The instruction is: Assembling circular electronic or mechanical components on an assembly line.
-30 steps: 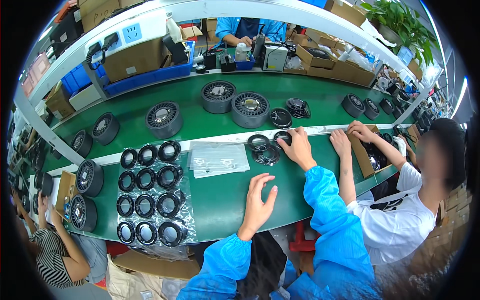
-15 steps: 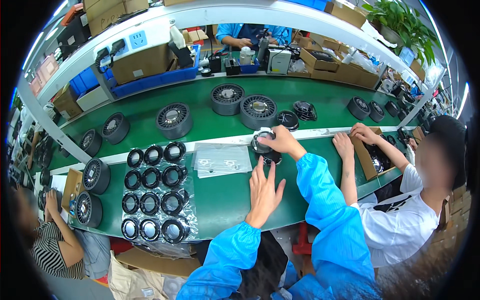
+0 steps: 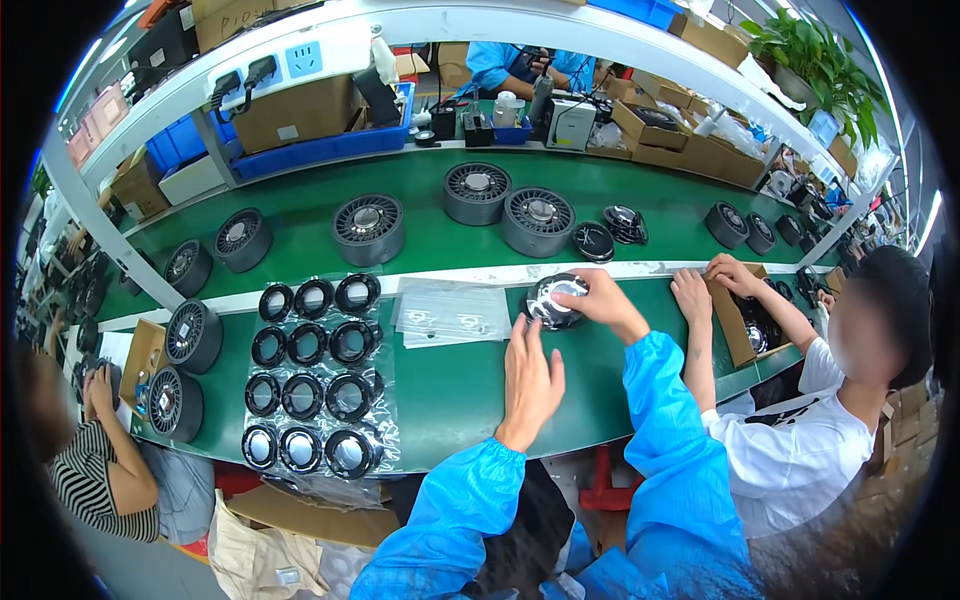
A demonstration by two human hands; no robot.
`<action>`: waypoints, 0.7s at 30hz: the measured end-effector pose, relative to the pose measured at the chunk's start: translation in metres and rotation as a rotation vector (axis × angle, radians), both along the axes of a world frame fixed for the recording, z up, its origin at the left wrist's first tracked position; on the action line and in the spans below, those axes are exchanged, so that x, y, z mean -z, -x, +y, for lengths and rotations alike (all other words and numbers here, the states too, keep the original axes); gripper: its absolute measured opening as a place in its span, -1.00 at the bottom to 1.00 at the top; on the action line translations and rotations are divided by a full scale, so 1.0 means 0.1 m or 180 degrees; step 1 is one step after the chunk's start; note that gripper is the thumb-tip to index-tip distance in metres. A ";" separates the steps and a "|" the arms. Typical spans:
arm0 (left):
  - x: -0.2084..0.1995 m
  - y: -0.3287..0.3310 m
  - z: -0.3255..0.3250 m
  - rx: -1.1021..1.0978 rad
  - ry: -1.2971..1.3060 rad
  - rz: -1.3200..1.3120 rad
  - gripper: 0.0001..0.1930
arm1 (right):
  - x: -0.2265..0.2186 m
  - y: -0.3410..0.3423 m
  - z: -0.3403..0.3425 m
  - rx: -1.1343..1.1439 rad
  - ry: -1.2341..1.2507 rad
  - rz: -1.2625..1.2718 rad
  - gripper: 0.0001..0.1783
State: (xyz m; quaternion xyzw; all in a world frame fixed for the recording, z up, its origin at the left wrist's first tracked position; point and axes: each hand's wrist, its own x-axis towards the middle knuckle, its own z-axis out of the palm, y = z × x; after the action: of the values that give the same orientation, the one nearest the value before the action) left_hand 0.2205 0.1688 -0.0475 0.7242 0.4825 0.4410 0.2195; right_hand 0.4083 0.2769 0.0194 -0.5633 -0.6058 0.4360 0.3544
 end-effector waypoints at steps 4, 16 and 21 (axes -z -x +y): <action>0.01 -0.01 0.01 -0.0062 -0.0122 -0.0371 -0.18 | 0.20 -0.04 -0.12 -0.0029 -0.0561 -0.1309 -0.40; -0.03 0.04 0.04 0.0209 0.0233 -0.0989 -0.21 | 0.06 0.22 -0.51 0.0065 -0.0215 0.0353 -0.26; -0.13 0.03 0.01 0.0251 0.0259 -0.1430 -0.32 | 0.01 0.40 -1.10 0.0004 -0.1260 -0.0832 -0.33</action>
State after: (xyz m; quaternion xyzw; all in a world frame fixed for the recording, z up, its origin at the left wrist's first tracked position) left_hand 0.2172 0.1695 -0.0346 0.6167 0.4103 0.5624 0.3675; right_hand 0.3687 0.1666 0.0181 -0.5349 -0.7198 0.2320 0.3768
